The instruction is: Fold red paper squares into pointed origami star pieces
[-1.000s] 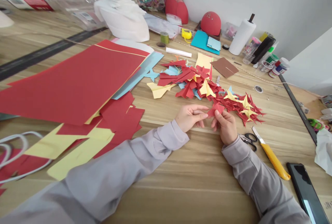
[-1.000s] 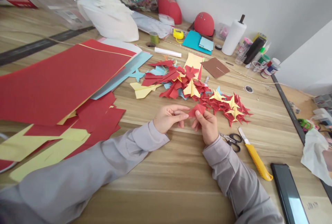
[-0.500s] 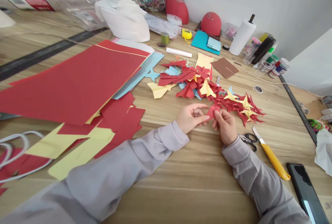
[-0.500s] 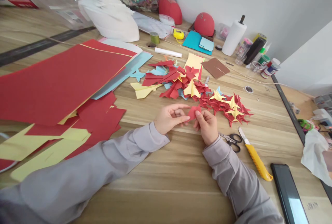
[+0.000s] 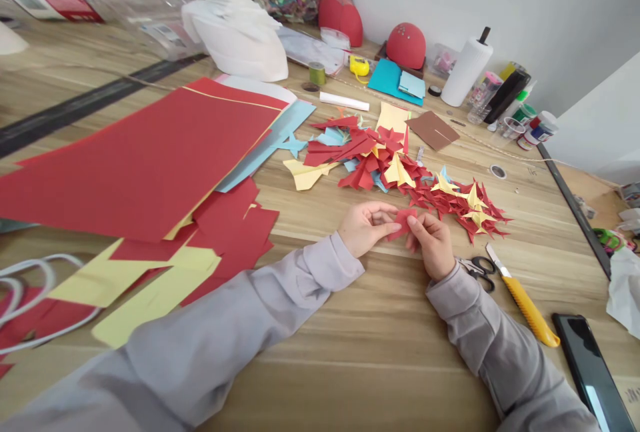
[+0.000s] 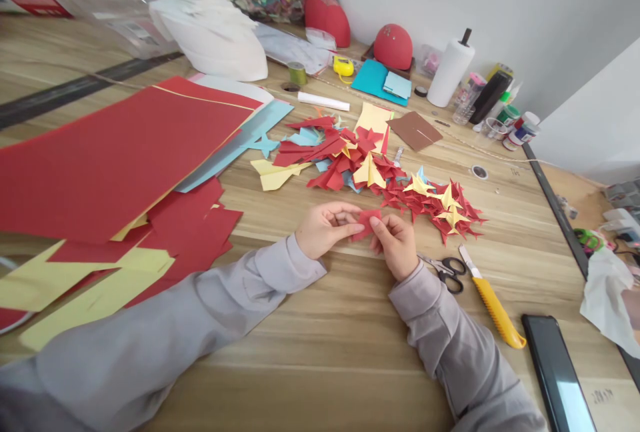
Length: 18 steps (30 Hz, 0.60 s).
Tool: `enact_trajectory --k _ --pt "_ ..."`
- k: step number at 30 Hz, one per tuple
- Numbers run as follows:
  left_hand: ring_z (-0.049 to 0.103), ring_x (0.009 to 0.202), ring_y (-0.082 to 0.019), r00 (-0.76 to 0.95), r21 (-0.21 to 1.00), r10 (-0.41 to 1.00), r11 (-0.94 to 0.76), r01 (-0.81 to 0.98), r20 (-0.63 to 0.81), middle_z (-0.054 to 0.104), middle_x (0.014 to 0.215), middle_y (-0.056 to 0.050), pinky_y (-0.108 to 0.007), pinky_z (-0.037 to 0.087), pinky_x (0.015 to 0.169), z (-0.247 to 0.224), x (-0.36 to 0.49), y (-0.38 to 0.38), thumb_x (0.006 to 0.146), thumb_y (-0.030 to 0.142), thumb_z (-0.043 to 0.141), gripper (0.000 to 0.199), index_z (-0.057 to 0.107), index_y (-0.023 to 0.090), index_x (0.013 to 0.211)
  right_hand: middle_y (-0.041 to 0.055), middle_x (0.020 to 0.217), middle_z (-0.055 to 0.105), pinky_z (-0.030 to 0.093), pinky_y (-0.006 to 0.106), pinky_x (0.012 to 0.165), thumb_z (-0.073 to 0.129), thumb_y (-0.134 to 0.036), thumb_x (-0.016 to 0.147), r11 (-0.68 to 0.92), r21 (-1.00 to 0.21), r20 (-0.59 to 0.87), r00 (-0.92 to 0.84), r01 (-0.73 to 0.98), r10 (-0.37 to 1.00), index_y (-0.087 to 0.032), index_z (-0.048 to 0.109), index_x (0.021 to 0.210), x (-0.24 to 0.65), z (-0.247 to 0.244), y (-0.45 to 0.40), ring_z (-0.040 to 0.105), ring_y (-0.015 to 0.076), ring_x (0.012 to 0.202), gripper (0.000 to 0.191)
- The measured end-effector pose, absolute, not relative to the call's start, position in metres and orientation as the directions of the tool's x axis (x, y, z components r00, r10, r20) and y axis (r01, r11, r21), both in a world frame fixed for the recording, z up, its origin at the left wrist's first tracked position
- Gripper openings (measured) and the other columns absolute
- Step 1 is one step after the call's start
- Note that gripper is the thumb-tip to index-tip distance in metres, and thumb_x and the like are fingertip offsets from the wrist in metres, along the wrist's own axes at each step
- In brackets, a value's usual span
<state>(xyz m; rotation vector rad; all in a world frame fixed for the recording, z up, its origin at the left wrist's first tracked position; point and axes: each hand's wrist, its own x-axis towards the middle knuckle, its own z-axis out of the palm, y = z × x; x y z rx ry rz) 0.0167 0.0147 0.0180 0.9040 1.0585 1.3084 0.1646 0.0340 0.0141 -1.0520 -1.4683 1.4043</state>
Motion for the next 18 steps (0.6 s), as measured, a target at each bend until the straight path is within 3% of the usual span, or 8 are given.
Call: enact_trajectory --k 4,10,15,18 --pt "0.055 0.044 -0.01 0.013 0.951 0.993 0.113 -0.287 -0.114 0.06 0.049 0.003 -0.023 0.045 0.046 0.0172 0.0153 0.0144 0.053 0.021 0.076 0.032 0.062 0.011 0.081 -0.004 0.047 0.058 0.038 0.018 0.037 0.065 -0.047 0.072 0.013 -1.0 0.006 -0.318 0.018 0.948 -0.017 0.054 0.068 0.1632 0.0151 0.0324 0.047 0.0064 0.037 0.032" --pt "0.053 0.043 -0.009 -0.015 0.964 0.993 0.111 -0.243 -0.118 0.058 0.047 0.004 -0.021 0.043 0.045 0.0149 0.0168 0.0156 0.057 0.025 0.074 0.03 0.064 0.011 0.082 -0.0036 0.046 0.057 0.036 0.018 0.035 0.062 -0.048 0.074 0.023 -0.996 -0.008 -0.353 0.085 0.935 -0.017 0.054 0.068 0.1643 0.0152 0.0325 0.045 0.0064 0.034 0.032" --pt "0.06 0.055 -0.011 -0.079 0.956 0.993 0.064 -0.285 -0.09 0.067 0.064 -0.001 -0.023 0.048 0.057 0.0157 0.0167 0.0162 0.052 0.02 0.076 0.034 0.064 0.012 0.083 -0.0028 0.046 0.059 0.036 0.018 0.034 0.064 -0.046 0.073 0.035 -0.993 -0.007 -0.351 0.113 0.936 -0.016 0.055 0.069 0.164 0.0147 0.032 0.045 0.0063 0.034 0.032" --pt "0.057 0.051 -0.01 -0.061 0.961 0.993 0.081 -0.265 -0.101 0.064 0.058 0.001 -0.023 0.046 0.053 0.0163 0.0153 0.0162 0.054 0.021 0.075 0.03 0.065 0.012 0.08 -0.0027 0.046 0.059 0.037 0.018 0.035 0.065 -0.046 0.072 0.037 -0.994 -0.002 -0.343 0.107 0.939 -0.016 0.055 0.067 0.1636 0.0147 0.0314 0.046 0.0065 0.034 0.032"
